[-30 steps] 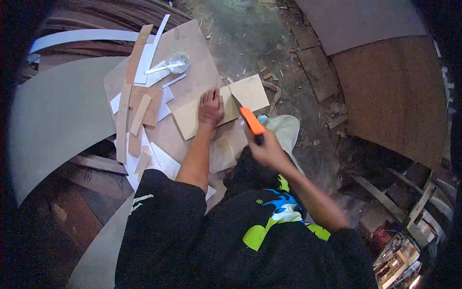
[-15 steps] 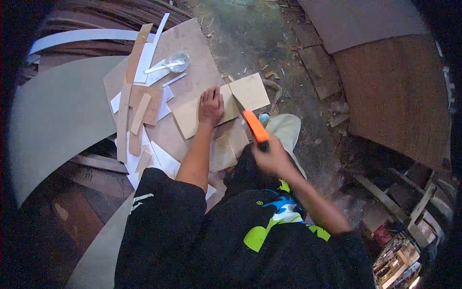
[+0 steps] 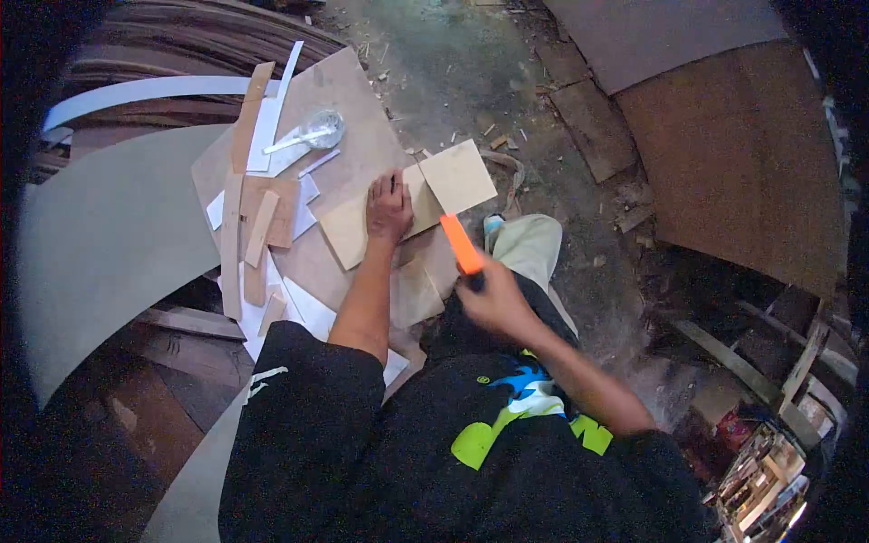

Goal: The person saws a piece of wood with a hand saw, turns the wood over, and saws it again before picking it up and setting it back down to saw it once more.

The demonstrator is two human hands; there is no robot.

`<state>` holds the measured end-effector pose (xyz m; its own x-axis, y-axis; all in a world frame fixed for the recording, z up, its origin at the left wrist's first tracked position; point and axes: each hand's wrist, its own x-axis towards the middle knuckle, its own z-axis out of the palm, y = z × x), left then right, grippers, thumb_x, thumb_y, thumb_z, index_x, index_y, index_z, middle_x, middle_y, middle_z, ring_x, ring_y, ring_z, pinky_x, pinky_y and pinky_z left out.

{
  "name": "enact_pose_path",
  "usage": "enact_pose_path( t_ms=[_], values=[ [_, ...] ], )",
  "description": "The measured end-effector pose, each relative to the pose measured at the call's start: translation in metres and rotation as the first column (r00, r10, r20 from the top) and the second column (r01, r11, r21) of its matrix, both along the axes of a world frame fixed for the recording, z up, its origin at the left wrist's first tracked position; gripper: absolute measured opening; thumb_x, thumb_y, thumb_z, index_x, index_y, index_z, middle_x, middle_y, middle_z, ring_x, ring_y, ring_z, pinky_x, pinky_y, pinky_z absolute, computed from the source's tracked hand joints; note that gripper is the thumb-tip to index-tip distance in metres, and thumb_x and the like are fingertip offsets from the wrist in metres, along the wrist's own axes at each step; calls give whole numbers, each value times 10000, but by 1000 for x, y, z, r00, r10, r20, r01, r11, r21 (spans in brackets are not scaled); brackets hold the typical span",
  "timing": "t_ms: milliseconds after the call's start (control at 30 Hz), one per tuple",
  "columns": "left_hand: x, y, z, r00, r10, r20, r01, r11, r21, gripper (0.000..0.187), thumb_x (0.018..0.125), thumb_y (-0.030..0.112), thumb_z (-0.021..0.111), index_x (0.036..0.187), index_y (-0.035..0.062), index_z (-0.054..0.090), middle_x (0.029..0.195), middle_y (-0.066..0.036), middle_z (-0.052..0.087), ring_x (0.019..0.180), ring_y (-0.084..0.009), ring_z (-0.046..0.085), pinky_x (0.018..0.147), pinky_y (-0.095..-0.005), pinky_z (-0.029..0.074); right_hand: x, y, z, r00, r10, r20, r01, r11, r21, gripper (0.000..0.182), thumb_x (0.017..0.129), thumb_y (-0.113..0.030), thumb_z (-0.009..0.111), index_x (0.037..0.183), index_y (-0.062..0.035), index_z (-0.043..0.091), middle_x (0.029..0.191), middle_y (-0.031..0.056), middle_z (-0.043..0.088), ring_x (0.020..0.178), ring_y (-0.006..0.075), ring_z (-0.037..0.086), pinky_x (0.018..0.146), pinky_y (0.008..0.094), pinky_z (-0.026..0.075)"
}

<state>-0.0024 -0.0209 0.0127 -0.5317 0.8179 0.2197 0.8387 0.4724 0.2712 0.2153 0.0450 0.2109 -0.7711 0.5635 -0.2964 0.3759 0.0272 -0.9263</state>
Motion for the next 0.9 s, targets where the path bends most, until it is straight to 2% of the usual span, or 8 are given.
enact_pose_path(
  t_ms=[267,333,433,567,667,700,767,900],
  values=[
    [-3,7,8,999,2,40,-2,1000,12,374,921,167,505,1251,-6,538,1219,-169,551,1130,-338,516,1001,-437,407,9,4,27,998,23,53,-20,998,-53,238,776,-50,599,1005,3,561,797,59,544,754,153,519,729,303,454],
    [2,-2,4,998,-9,55,9,1000,-3,383,920,167,506,1260,-5,534,1215,-175,554,1128,-340,518,1003,-437,407,21,-1,67,990,19,139,4,987,-162,474,763,-46,615,1228,19,545,1076,262,638,1071,378,622,921,381,469],
    [-3,2,4,999,-5,49,5,1000,6,399,919,167,507,1279,-6,526,1208,-183,557,1123,-341,523,1004,-435,408,15,-3,48,998,14,-62,-15,1000,-15,176,792,-51,583,956,-1,542,768,52,536,746,143,514,700,309,442],
    [7,0,3,998,-22,63,20,999,37,388,921,162,503,1268,-10,530,1211,-187,555,1113,-345,531,1002,-436,413,-38,32,-54,996,4,95,-1,999,-32,195,790,-93,601,934,20,533,697,50,520,689,155,512,627,326,437],
    [-3,-3,6,1000,-24,18,24,1000,18,378,921,162,501,1254,-13,536,1212,-187,552,1107,-348,534,997,-438,415,-49,29,-33,991,-1,134,13,996,-89,208,782,-107,606,925,23,531,685,53,520,662,155,495,597,332,432],
    [0,0,5,1000,-22,2,22,1000,9,376,920,162,501,1251,-13,537,1213,-186,551,1105,-350,535,995,-439,416,-38,22,-39,988,43,148,-52,997,54,351,784,-147,633,1096,4,582,862,202,649,796,289,639,729,409,488],
    [0,2,1,999,-30,20,29,999,40,375,918,165,501,1245,-14,539,1210,-184,548,1103,-350,533,988,-438,418,-15,16,8,1000,4,6,-3,996,-91,330,786,-107,627,1093,7,585,898,147,665,885,248,643,802,383,490],
    [0,0,10,998,-16,55,16,1000,10,368,917,168,497,1235,-13,537,1204,-180,542,1098,-348,528,972,-438,423,15,19,60,986,11,167,4,996,-92,316,777,-66,637,1084,-4,598,909,145,664,901,248,640,830,386,484]
  ],
)
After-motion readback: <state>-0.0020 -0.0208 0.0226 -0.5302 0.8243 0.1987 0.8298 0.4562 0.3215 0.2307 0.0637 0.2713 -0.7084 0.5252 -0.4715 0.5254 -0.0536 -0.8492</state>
